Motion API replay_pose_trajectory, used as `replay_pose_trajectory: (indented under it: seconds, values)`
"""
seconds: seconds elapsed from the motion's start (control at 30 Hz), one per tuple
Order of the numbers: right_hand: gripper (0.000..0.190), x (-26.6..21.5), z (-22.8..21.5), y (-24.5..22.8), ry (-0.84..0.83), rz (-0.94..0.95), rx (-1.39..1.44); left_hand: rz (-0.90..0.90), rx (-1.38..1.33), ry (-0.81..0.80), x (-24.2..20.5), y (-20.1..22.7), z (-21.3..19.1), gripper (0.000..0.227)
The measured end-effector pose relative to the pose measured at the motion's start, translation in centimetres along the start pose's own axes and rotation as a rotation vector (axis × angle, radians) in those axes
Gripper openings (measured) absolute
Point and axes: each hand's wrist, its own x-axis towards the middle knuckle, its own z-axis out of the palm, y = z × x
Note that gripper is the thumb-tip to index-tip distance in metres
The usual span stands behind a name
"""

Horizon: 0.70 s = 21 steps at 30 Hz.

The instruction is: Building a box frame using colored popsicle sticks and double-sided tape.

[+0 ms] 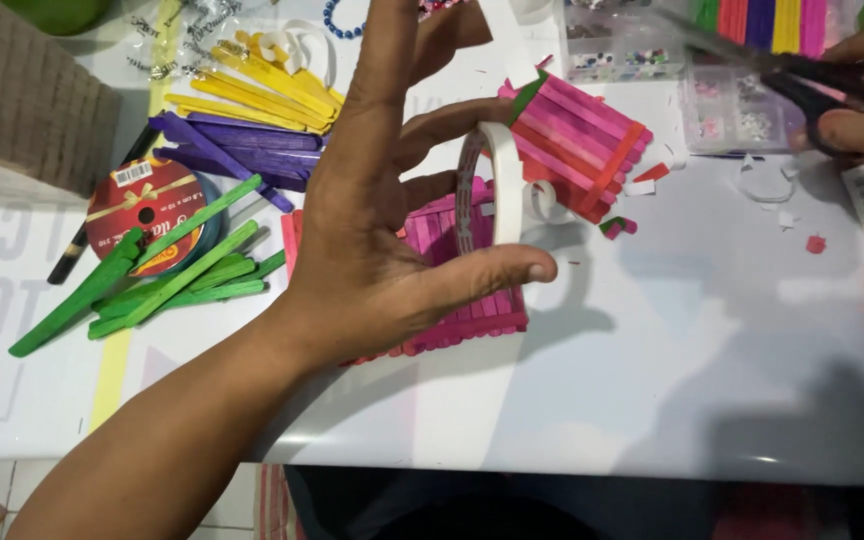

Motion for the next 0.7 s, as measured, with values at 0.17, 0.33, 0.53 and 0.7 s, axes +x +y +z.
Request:
replay_pose_trajectory:
  seconds: [0.17,0.33,0.53,0.7]
  values:
    - [0.057,-0.2,-0.8,-2.6,-0.087,0.000,-0.141,-0.016,-0.004,-0.052,0.5,0.9,0.3,0.120]
    - [0.056,-1.7,-2.4,-8.2,-0.015,-0.119,-0.181,0.090,0.018,-0.137,0.1,0.1,0.6,0.120]
    - [0.043,-4.5,-3.8,-20.5,-0.063,-0.217,0.776,0.248,0.216,-0.062,-0.3,-0.8,1.5,0.117]
    - [0.031,-5.9,-2.0,-23.7,-0.085,-0.146,1.150,0.565,0.445,-0.114,0.0,-1.9,1.9,0.078]
